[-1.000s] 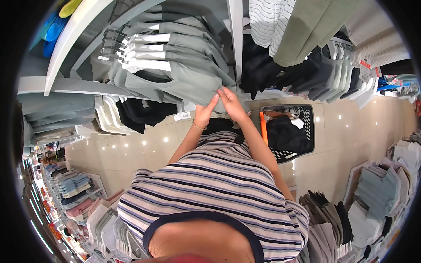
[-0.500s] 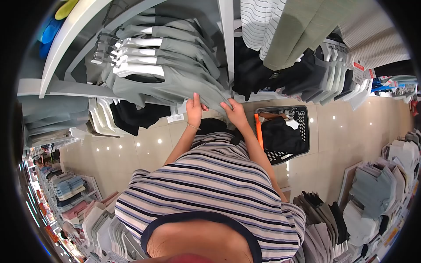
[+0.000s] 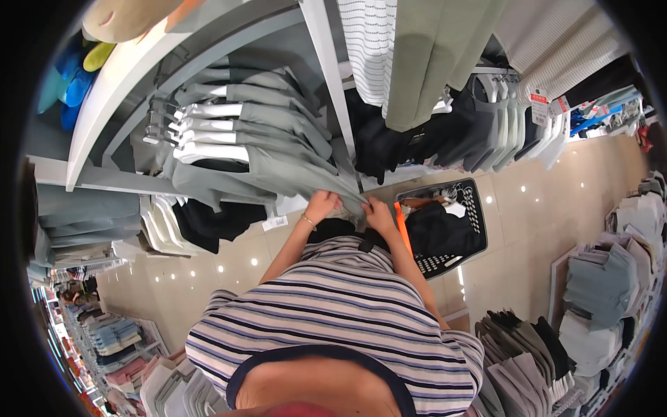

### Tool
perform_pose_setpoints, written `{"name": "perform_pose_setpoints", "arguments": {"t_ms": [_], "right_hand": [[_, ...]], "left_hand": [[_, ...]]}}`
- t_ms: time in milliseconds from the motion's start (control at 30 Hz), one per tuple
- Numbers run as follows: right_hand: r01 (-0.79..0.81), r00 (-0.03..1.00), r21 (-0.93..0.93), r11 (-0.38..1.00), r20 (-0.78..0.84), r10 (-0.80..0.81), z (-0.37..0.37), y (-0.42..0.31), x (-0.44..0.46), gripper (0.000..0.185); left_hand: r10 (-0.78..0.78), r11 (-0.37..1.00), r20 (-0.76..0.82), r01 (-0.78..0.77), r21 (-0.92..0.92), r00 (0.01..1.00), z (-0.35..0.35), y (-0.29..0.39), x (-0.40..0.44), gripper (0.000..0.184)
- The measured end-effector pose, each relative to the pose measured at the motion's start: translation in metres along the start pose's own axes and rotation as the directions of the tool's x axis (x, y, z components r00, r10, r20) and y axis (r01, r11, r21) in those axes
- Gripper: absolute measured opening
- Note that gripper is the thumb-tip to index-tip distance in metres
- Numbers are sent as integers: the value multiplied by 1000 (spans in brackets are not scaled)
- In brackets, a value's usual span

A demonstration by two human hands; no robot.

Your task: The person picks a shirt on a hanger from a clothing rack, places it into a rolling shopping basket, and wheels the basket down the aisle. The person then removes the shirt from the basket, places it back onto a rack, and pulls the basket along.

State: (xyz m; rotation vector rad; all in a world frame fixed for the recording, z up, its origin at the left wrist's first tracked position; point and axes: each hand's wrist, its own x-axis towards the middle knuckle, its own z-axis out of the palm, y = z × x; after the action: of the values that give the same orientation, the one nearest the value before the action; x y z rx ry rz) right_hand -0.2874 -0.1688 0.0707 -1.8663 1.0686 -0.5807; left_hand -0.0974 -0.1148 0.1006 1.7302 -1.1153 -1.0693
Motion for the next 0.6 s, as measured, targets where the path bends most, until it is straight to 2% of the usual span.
{"name": "perform_pose_setpoints", "arguments": {"t_ms": [67, 133, 167, 200, 233, 267, 300, 333, 367, 467, 533, 567, 600], "right_hand": [[-14, 1000, -25, 1000, -20, 13, -4, 1, -6, 19], [-1, 999, -56, 998, -54, -2, -2, 11, -11, 21], [-1, 997, 6, 1000, -74, 1, 2, 22, -12, 19], [-25, 999, -22, 999, -47, 24, -2, 18, -15, 19], [-49, 999, -51, 998, -21, 48, -10, 8, -17, 18], [-74, 997, -80, 994, 3, 75, -14, 0, -20, 17], [-58, 998, -90, 994, -4, 57, -14, 0, -23, 15], [-51, 999, -36, 998, -8, 51, -13, 1, -26, 14], [-46, 999, 19, 999, -12, 46, -11, 3, -31, 13], [-55, 998, 91, 994, 14, 54, -16, -2, -43, 11], [-107, 992, 79, 991, 79, 101, -24, -9, -51, 12], [-133, 987, 130, 982, 104, 120, -24, -5, -54, 14], [-142, 986, 157, 977, 107, 126, -25, -5, -58, 12]], "left_hand": [[155, 985, 190, -167, 46, 969, 9, 7, 12, 22], [142, 989, 330, -148, -6, 933, 11, 62, 10, 24], [226, 973, 344, -195, -121, 911, 10, 97, 5, 26], [266, 962, 370, -223, -156, 890, 10, 122, 6, 27], [351, 936, 317, -336, -102, 881, 8, 156, 1, 32], [485, 874, 201, -468, -130, 851, 12, 177, 2, 48], [526, 839, 113, -494, -227, 843, 12, 203, 3, 77], [584, 784, -42, -577, -231, 810, 11, 232, -1, 94], [625, 727, -206, -658, -199, 753, 16, 242, 5, 100], [713, 647, -411, -758, 77, 567, 10, 285, 12, 102], [714, 645, -369, -764, 17, 595, 7, 305, 15, 98], [718, 588, -386, -801, -108, 579, 9, 314, 12, 79], [737, 567, -379, -817, -103, 560, 11, 316, 15, 70]]}}
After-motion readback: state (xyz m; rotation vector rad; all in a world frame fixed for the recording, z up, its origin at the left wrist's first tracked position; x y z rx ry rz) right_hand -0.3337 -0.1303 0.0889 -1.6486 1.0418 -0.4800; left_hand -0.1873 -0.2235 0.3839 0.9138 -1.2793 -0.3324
